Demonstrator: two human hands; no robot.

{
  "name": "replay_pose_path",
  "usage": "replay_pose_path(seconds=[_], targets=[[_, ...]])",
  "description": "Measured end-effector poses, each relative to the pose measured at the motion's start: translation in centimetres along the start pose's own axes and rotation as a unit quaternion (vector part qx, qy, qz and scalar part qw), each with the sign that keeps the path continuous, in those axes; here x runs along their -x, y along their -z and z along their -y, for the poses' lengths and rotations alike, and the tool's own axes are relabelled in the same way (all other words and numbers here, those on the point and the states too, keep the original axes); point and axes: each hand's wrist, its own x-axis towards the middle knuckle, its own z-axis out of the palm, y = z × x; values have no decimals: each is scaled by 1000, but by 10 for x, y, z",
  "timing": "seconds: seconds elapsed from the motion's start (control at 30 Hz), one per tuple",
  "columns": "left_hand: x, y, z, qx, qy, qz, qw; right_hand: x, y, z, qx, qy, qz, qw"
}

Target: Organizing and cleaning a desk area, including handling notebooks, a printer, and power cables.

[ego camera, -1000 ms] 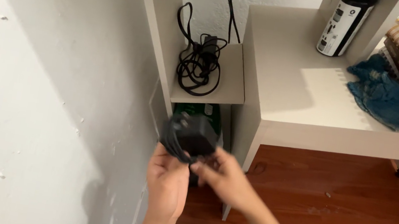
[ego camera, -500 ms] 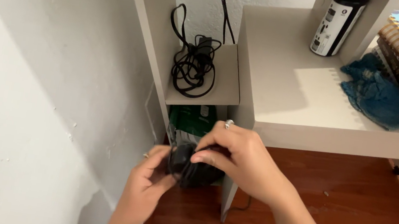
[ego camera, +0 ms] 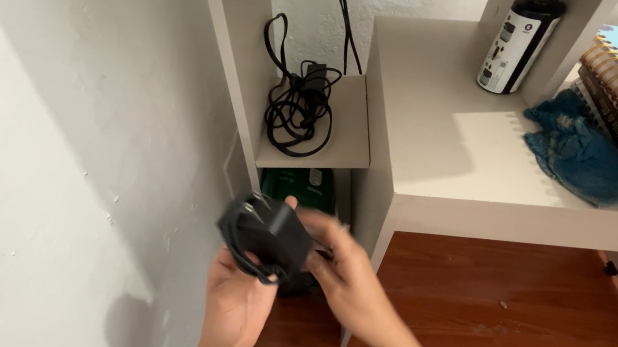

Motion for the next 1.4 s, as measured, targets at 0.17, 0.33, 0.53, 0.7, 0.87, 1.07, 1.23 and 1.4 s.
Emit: replay_pose_path(seconds=[0.17,0.33,0.53,0.7,0.87,1.07,1.23,1.4], targets=[[-19,-29,-10,52,-55,-46,996,25,-13,-30,240,-82,22,967],[-30,-18,-18,67,-121,-52,989,74,-6,-107,464,-72,128,874],[-35,-1,-15,-331,-202,-161,908,117,0,-93,458,26,242,855],[-25,15,-9,-526,-148,-131,827,70,16,43,494,171,-6,852],[2,32,-14,-405,24,-63,912,-17,27,79,322,196,-125,918],[20,-7,-15,-201,85,52,975,-26,11,27,238,92,-103,961],[8,-2,5,-39,-57,3,998,22,-4,-19,191,6,-29,981],[1,-26,5,-350,-139,-185,908,53,-4,23,379,62,117,916]])
